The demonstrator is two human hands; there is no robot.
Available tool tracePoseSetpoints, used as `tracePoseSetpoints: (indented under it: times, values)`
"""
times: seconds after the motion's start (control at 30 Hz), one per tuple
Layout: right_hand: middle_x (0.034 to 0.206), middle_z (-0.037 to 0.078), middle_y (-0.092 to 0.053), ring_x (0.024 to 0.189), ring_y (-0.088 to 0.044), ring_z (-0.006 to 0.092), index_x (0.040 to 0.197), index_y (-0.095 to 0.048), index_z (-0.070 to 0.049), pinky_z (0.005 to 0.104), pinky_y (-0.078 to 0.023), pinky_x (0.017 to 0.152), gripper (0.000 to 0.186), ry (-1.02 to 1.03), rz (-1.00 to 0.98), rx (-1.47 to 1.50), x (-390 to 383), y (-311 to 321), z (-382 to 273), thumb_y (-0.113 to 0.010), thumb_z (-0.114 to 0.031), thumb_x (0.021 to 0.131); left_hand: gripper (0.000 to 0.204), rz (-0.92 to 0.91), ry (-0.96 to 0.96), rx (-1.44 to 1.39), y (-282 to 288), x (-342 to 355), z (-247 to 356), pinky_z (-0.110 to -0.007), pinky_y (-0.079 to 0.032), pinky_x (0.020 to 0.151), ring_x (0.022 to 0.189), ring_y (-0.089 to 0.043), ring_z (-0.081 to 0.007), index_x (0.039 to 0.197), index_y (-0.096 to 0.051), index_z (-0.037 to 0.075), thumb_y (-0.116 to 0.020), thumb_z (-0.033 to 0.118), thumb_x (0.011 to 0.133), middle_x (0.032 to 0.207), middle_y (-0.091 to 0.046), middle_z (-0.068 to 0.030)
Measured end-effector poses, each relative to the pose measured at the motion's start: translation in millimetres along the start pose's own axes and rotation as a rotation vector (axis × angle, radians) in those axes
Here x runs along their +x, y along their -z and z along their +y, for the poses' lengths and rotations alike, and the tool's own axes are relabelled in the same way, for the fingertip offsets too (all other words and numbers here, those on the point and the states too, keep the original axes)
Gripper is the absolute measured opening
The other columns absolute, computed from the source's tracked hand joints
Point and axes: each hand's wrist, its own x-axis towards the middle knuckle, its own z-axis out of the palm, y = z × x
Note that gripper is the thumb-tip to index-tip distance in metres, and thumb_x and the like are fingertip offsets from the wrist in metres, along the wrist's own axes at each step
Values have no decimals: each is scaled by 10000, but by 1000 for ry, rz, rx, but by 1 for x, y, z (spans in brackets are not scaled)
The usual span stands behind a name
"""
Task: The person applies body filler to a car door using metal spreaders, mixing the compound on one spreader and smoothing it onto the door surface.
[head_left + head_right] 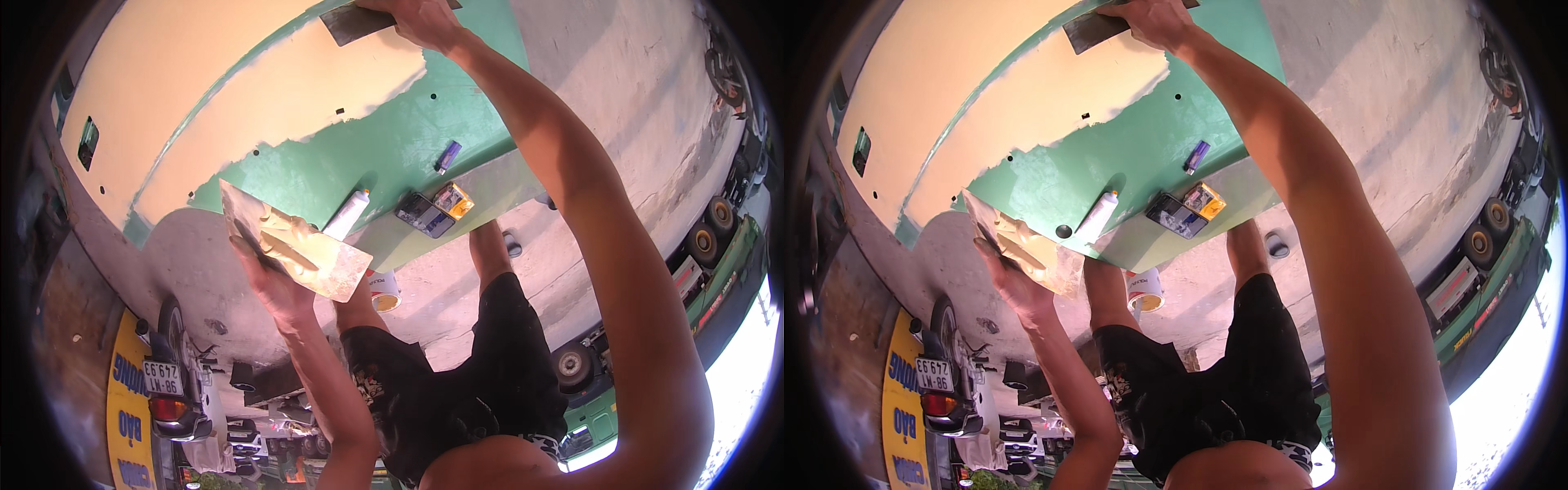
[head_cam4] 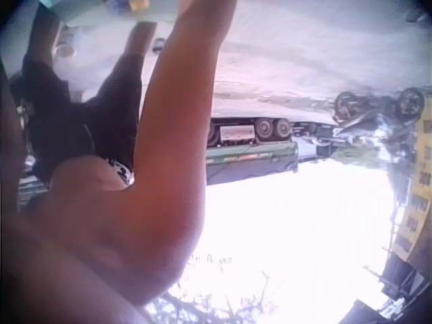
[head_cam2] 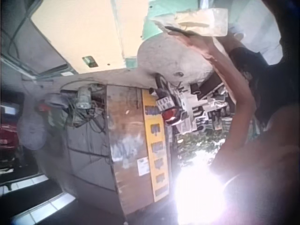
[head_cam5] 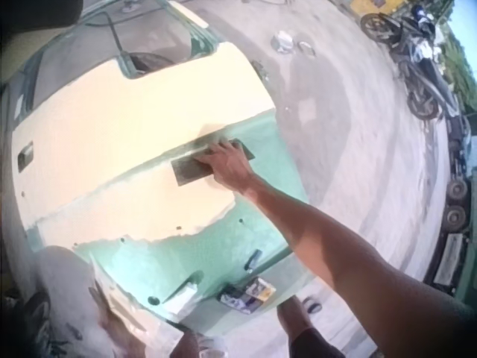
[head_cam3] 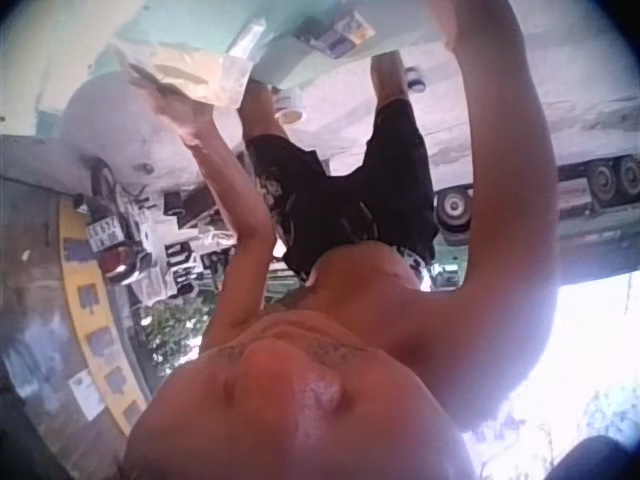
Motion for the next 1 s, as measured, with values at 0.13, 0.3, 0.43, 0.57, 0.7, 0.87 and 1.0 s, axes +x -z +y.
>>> tracePoseSetpoints:
  times: [0.13, 0.3, 0.43, 0.57, 0.7, 0.87, 1.0]
  values:
    - [1196, 36, -592, 1179, -515, 282, 1301, -635, -332, 515, -402, 981, 534, 23, -162, -63, -34, -11, 4, -593, -43, 854, 614, 86, -24, 6, 3, 5, -9, -426, -533, 904, 1055, -619, -249, 1425, -426, 95, -486, 543, 1010, 1211, -597, -85]
    - [1243, -44, -556, 1206, -494, 200, 1351, -590, -405, 506, -397, 1047, 624, 127, -218, -108, -108, -19, -3, -631, -48, 841, 631, 1, -20, 17, -13, 3, -3, -449, -529, 917, 1079, -616, -275, 1443, -406, 92, -487, 541, 1008, 1240, -586, -103]
    - [1238, -36, -571, 1227, -485, 194, 1382, -568, -403, 461, -362, 1120, 662, 202, -326, -126, -163, -11, 22, -648, -47, 830, 588, -63, -20, 56, -26, 3, 2, -395, -488, 971, 1143, -570, -192, 1438, -443, 144, -536, 520, 995, 1295, -564, -21]
    - [1237, -27, -576, 1230, -489, 199, 1364, -587, -390, 460, -389, 1095, 611, 254, -413, -154, -148, 7, 28, -637, -70, 845, 624, -60, -55, 90, -24, 3, 7, -418, -499, 959, 1132, -586, -232, 1441, -415, 110, -501, 544, 1001, 1276, -569, -69]
    - [1237, 17, -556, 1224, -485, 253, 1337, -610, -333, 471, -401, 1081, 644, 187, -109, -115, -83, 8, 3, -610, 18, 798, 641, -32, -15, 63, -9, 2, 7, -438, -491, 974, 1124, -597, -269, 1431, -404, 89, -461, 568, 1009, 1258, -576, -101]
    - [1211, 35, -552, 1206, -475, 282, 1366, -596, -369, 524, -406, 970, 636, 87, 112, -154, -17, -36, -25, -573, -9, 842, 634, -87, -4, 21, -1, 3, 4, -436, -474, 988, 1137, -585, -260, 1424, -417, 90, -435, 576, 1016, 1267, -576, -95]
    - [1230, 58, -579, 1224, -483, 314, 1310, -633, -318, 579, -383, 983, 538, 16, 152, -123, 7, -40, -42, -582, -37, 854, 635, -108, 21, 28, 10, 2, 8, -431, -467, 994, 1158, -571, -251, 1432, -415, 99, -422, 581, 1019, 1284, -567, -85]
